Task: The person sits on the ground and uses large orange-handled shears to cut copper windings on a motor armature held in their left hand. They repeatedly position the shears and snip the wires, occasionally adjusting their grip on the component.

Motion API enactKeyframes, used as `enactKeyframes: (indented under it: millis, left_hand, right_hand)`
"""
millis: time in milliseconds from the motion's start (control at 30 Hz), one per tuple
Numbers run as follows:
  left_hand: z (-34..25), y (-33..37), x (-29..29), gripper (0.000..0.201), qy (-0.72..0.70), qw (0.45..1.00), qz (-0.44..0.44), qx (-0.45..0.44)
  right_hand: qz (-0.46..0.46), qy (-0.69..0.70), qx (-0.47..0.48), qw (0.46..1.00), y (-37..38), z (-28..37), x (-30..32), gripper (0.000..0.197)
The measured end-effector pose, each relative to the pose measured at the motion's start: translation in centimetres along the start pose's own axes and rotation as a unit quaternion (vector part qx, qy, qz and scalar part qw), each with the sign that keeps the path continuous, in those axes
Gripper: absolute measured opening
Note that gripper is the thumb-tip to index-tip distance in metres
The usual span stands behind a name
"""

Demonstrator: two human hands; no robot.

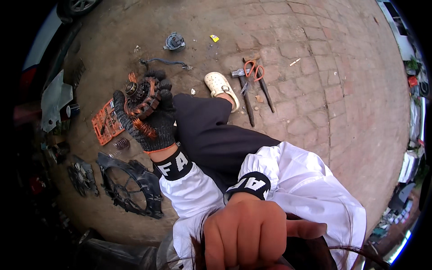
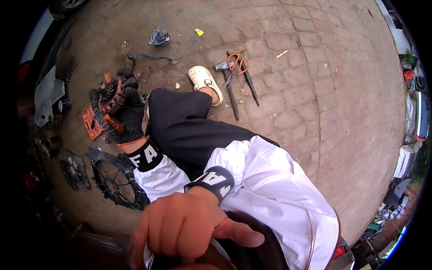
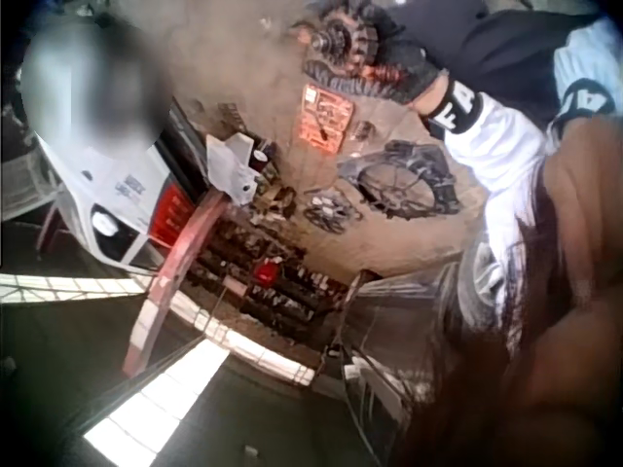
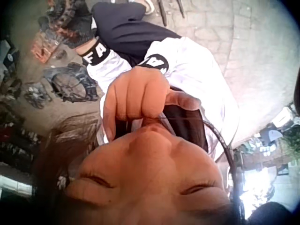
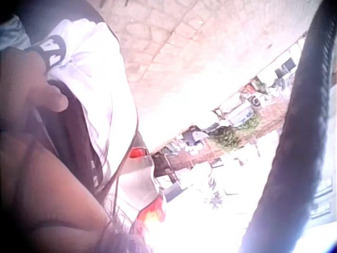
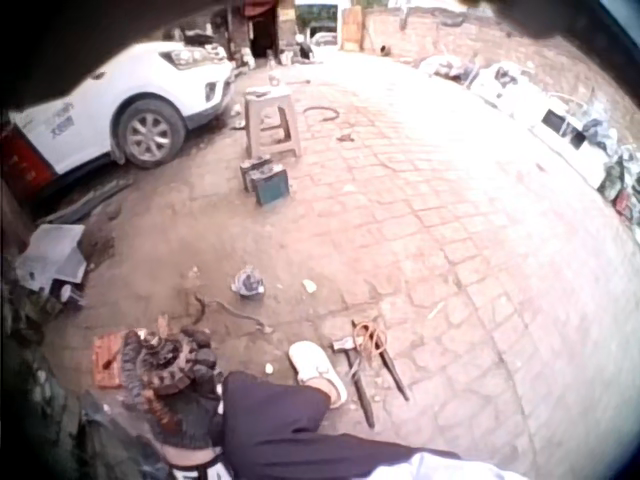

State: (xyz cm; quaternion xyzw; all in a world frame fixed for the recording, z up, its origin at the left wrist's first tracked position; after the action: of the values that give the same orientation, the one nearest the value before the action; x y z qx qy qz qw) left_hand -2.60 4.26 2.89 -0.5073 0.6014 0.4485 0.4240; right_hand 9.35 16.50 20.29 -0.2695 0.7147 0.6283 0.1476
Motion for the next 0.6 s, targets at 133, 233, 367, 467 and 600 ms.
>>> enactKeyframes:
  millis: [133, 233, 367, 467, 600]
  left_hand:
    - [0.6, 0.3, 1.5, 0.038, 0.011, 1.000, -0.022, 0.013]
    - [0.3, 0.1, 1.8, 0.042, 0.022, 0.999, -0.034, 0.011]
    - [-0.2, 0.5, 1.6, 0.046, 0.021, 0.999, -0.030, 0.013]
    - [0.0, 1.5, 1.0, 0.049, 0.015, 0.999, 0.000, 0.045]
    - [-0.3, 1.0, 2.2, 0.057, 0.008, 0.989, -0.149, -0.010]
  right_hand:
    - [-0.009, -0.001, 0.011, 1.000, 0.1, 1.3, -0.2, 0.062]
    - [-0.016, 0.002, 0.011, 1.000, 0.3, 1.6, -0.5, 0.061]
    - [-0.007, -0.076, -0.033, 0.997, -0.8, 1.3, 0.3, 0.063]
    - [0.004, -0.271, -0.040, 0.962, -1.0, 2.2, 3.5, 0.063]
    - [-0.075, -0.648, -0.072, 0.754, -1.6, 3.8, 9.2, 0.053]
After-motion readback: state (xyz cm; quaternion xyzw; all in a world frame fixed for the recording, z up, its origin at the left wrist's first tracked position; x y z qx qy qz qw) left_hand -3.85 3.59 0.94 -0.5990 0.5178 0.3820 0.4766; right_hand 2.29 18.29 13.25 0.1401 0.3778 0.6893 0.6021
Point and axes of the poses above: each hand's wrist, its own y-axis towards the middle knuckle, its own x-axis out of the back of the hand, z = x × y, the point moved 8 cm from there along y, towards the middle knuckle, and after that the axes turned 2 degrees about z, right-handed, at the moved point
